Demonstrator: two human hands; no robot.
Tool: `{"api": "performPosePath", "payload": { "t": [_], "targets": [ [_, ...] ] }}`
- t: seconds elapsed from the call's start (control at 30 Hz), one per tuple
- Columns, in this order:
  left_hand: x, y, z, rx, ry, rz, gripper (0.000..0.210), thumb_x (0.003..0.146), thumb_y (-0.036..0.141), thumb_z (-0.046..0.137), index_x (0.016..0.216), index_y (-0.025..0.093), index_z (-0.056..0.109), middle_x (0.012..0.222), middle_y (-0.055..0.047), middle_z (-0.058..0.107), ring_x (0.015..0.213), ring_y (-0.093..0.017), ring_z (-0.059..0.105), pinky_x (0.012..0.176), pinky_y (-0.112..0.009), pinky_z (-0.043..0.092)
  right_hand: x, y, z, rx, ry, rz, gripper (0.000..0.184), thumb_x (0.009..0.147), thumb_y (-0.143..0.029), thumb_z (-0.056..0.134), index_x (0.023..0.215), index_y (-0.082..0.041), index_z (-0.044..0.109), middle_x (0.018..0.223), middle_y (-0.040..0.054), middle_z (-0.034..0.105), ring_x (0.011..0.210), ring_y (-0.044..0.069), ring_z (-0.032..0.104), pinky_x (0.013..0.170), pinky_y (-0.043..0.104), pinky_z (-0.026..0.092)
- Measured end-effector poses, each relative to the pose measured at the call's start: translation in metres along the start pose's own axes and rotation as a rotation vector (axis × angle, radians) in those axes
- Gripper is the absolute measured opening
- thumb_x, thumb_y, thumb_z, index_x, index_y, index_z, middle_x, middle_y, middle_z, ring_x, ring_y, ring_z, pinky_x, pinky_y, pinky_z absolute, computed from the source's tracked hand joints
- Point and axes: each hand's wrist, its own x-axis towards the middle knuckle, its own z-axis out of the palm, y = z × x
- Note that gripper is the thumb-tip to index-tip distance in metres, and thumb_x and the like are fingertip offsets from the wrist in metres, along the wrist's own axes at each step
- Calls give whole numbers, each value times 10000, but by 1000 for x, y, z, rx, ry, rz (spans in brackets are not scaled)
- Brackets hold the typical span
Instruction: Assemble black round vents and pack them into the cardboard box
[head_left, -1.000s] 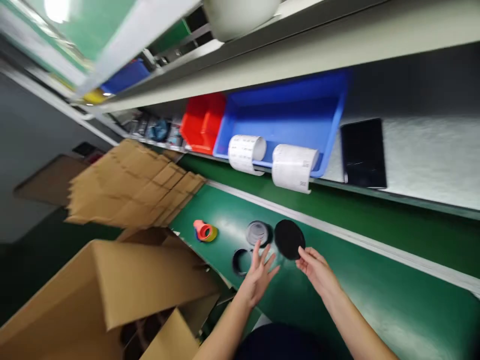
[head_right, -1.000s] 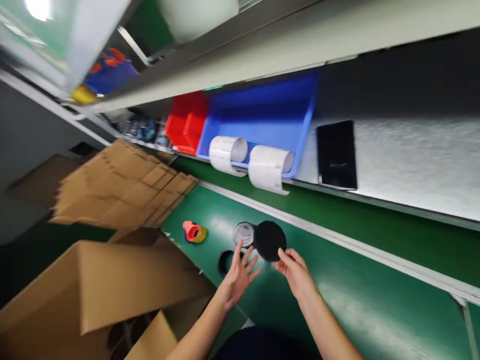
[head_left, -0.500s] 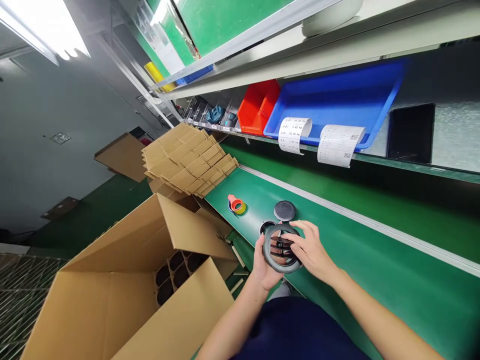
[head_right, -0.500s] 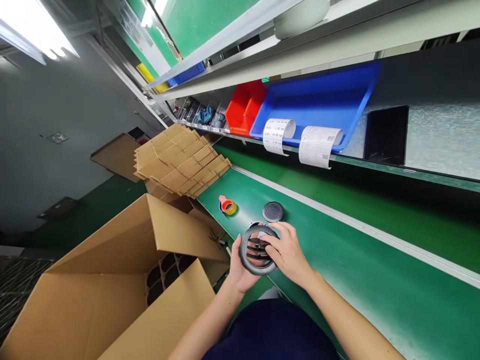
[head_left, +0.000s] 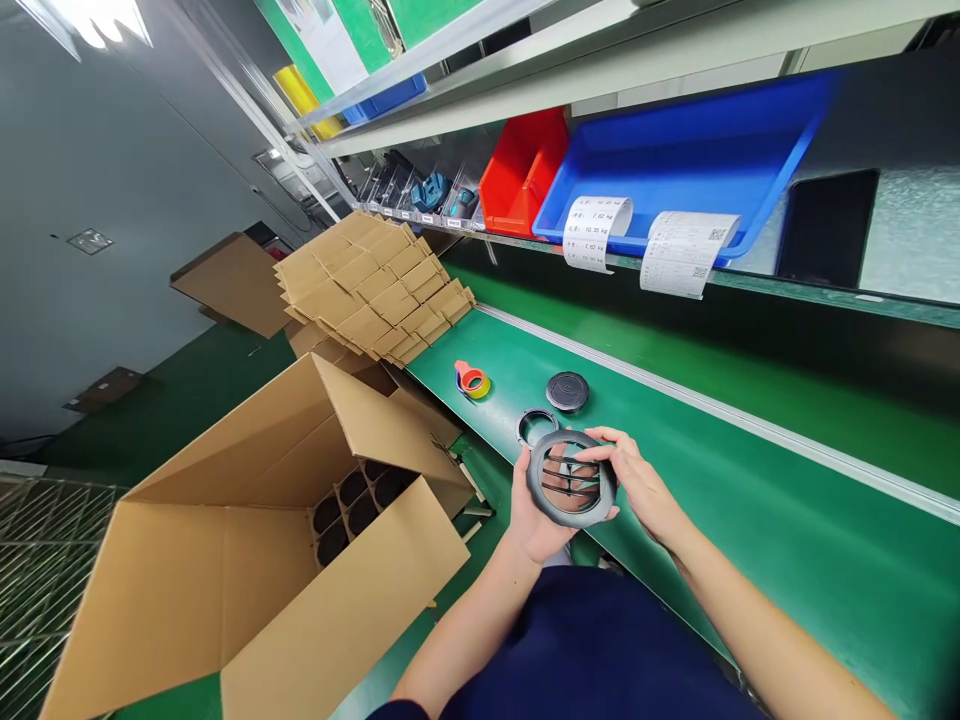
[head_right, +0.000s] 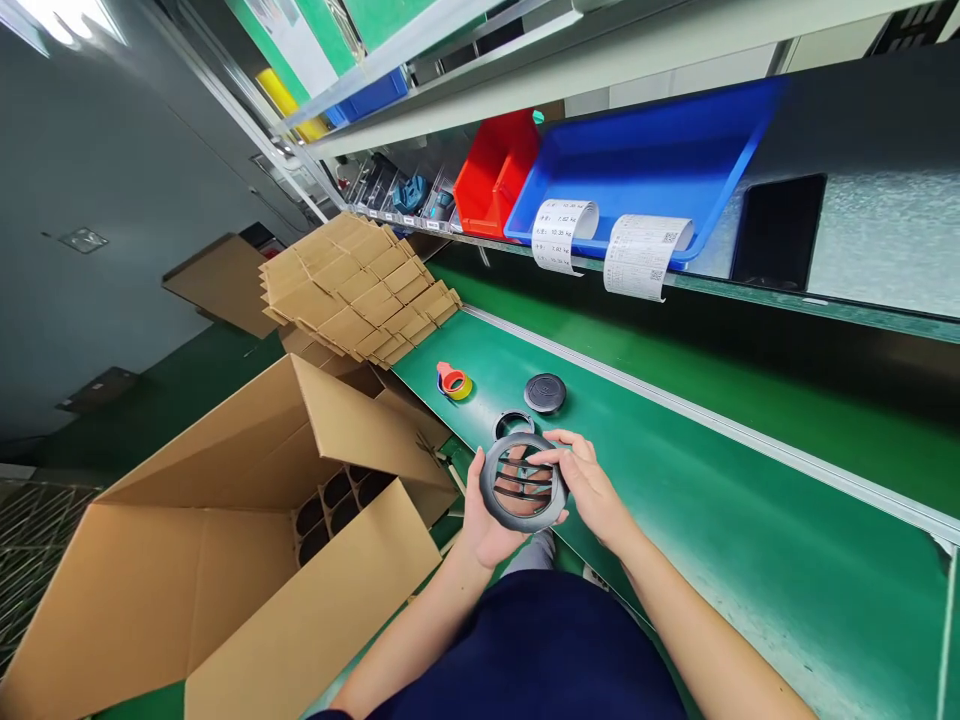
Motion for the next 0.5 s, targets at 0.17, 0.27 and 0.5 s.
{"api": "performPosePath", "payload": {
  "t": [0.17,0.27,0.5],
  "targets": [
    [1,2,-9,-18,5,-46,652,870,705,484,1288,212,573,1254,-166,609,1204,-386,535,1012,-594,407,-1,7,5,21,25,49,605,989,-640,272,1054,-269,745,1362,73,508,1306,283,400,1148,487,288],
    [1,7,-12,-27,-6,-44,690,872,725,456,1288,187,574,1249,-170,615,1203,-379,535,1011,-571,411,4,11,11,32,19,80,609,987,-646,270,1050,-269,744,1366,72,510,1309,280,397,1145,489,299],
    [-1,30,-23,-45,66,-26,706,863,726,469,1239,144,606,1187,-185,646,1151,-373,567,981,-581,431,22,24,33,-69,-3,41,573,1031,-535,181,1216,-317,677,1396,53,491,1300,265,429,1107,502,393]
  ]
}}
